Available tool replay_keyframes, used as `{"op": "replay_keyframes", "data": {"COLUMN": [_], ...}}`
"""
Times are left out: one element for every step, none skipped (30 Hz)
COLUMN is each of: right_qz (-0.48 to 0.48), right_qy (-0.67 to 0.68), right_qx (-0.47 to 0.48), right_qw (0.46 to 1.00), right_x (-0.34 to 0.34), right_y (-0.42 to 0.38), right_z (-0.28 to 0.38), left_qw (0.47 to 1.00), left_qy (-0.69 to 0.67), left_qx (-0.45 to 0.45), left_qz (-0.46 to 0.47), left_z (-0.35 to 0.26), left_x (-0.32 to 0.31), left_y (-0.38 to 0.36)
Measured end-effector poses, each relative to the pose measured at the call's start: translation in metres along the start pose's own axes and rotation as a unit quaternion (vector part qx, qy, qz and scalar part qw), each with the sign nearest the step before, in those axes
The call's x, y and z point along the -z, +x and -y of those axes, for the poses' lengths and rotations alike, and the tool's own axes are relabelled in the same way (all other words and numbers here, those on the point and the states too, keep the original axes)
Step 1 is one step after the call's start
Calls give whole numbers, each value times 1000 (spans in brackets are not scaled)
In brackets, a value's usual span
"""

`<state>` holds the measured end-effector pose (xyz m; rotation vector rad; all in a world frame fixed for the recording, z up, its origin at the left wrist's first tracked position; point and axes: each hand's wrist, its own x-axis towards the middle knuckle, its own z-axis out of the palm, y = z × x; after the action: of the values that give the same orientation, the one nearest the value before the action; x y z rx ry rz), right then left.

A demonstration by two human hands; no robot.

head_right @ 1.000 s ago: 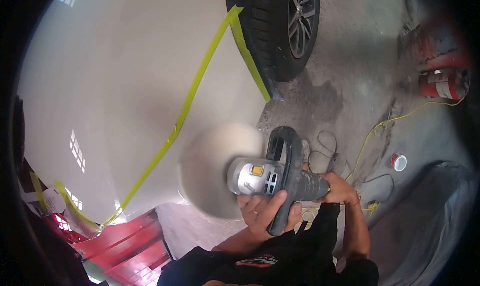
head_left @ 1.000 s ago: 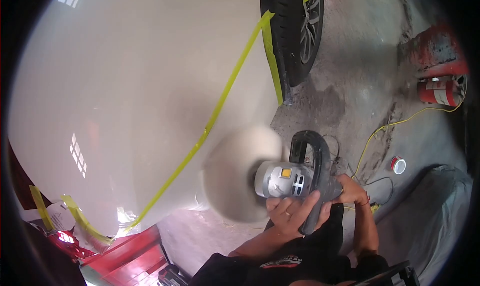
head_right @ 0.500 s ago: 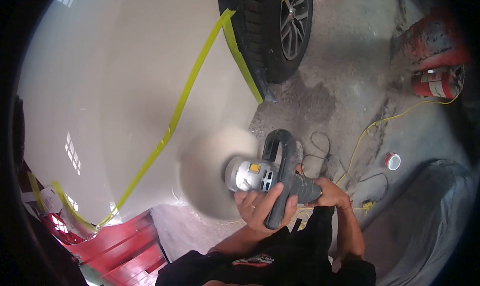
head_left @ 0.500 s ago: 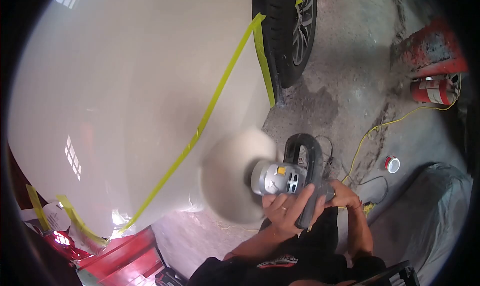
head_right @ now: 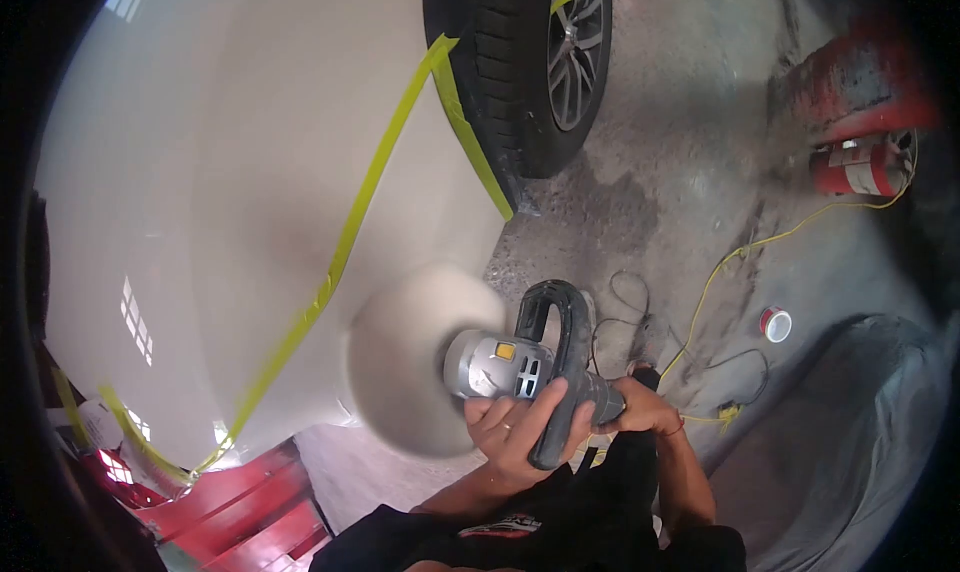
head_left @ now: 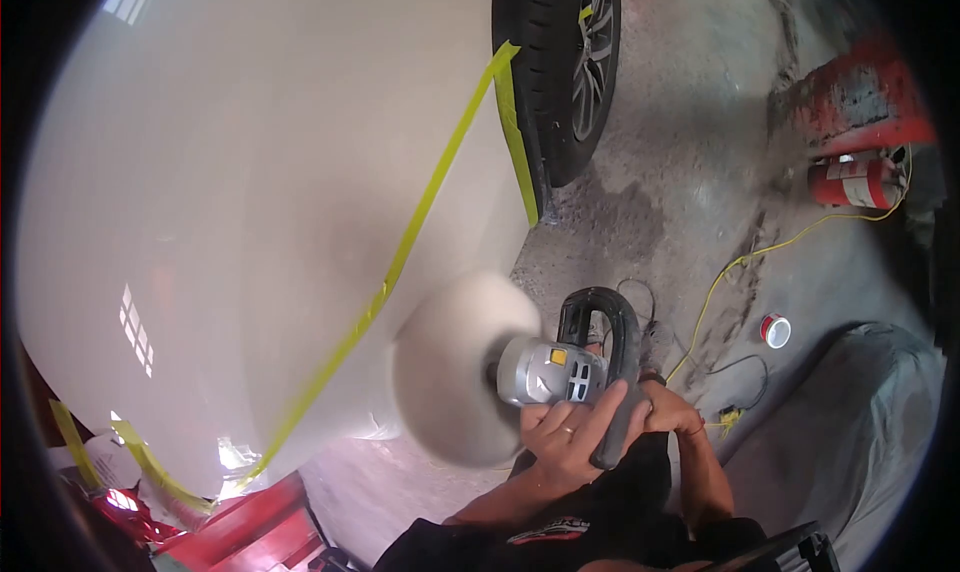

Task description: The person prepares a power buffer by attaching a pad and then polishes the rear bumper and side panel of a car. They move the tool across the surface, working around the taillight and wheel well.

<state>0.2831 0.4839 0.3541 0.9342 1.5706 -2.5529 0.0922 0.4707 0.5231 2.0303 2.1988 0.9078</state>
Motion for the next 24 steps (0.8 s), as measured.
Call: {"op": "replay_keyframes", "data": {"right_qz": [-8,-7,-54,-100,-108,-98,-132,-164,-141,-124,-137,-155,-141,-132,-127,-121,-113,-86,-58,-49,-42,-39,-24,-23], "right_qy": [-23,-24,-63,-102,-119,-119,-85,-50,-113,-113,-45,20,-30,-32,27,88,90,99,108,106,148,191,170,169], "right_qx": [18,19,3,-13,11,12,20,27,118,116,49,-16,10,9,18,23,18,6,-5,-4,-35,-66,-53,-51], "right_qw": [1000,1000,997,990,987,988,987,985,976,979,988,988,989,991,991,988,989,991,992,993,987,979,984,984], "right_x": [1,4,9,12,20,23,25,25,31,28,21,17,9,-1,-17,-31,-44,-54,-61,-69,-82,-94,-101,-107], "right_y": [0,-1,-1,1,6,7,9,12,20,21,18,14,13,10,10,9,7,6,6,5,1,0,0,1], "right_z": [7,18,30,36,24,29,38,42,29,20,12,1,-29,-37,-38,-38,-35,-31,-30,-38,-51,-62,-62,-67], "left_qw": [1000,1000,999,995,988,989,983,975,978,976,974,975,979,984,988,989,992,994,995,995,995,996,996,996], "left_qy": [-1,0,-33,-66,-104,-96,-127,-157,-143,-156,-170,-162,-145,-128,-108,-102,-93,-84,-72,-64,-63,-64,-61,-67], "left_qx": [5,5,-20,-45,-67,-61,-90,-117,-107,-105,-106,-102,-93,-83,-79,-72,-62,-52,-46,-43,-38,-37,-37,-36], "left_qz": [-4,-4,-30,-55,-94,-96,-99,-102,-104,-106,-109,-114,-106,-96,-81,-79,-63,-48,-59,-62,-61,-59,-57,-53], "left_z": [1,4,9,15,21,26,30,34,37,37,36,37,37,36,37,37,36,33,31,32,32,33,34,36], "left_x": [3,4,1,-2,-9,-12,-14,-15,-18,-22,-23,-22,-20,-19,-11,-3,7,13,18,21,25,30,35,38], "left_y": [-2,-1,2,7,14,23,30,36,42,46,46,42,32,20,5,-11,-24,-34,-43,-49,-57,-64,-71,-76]}}
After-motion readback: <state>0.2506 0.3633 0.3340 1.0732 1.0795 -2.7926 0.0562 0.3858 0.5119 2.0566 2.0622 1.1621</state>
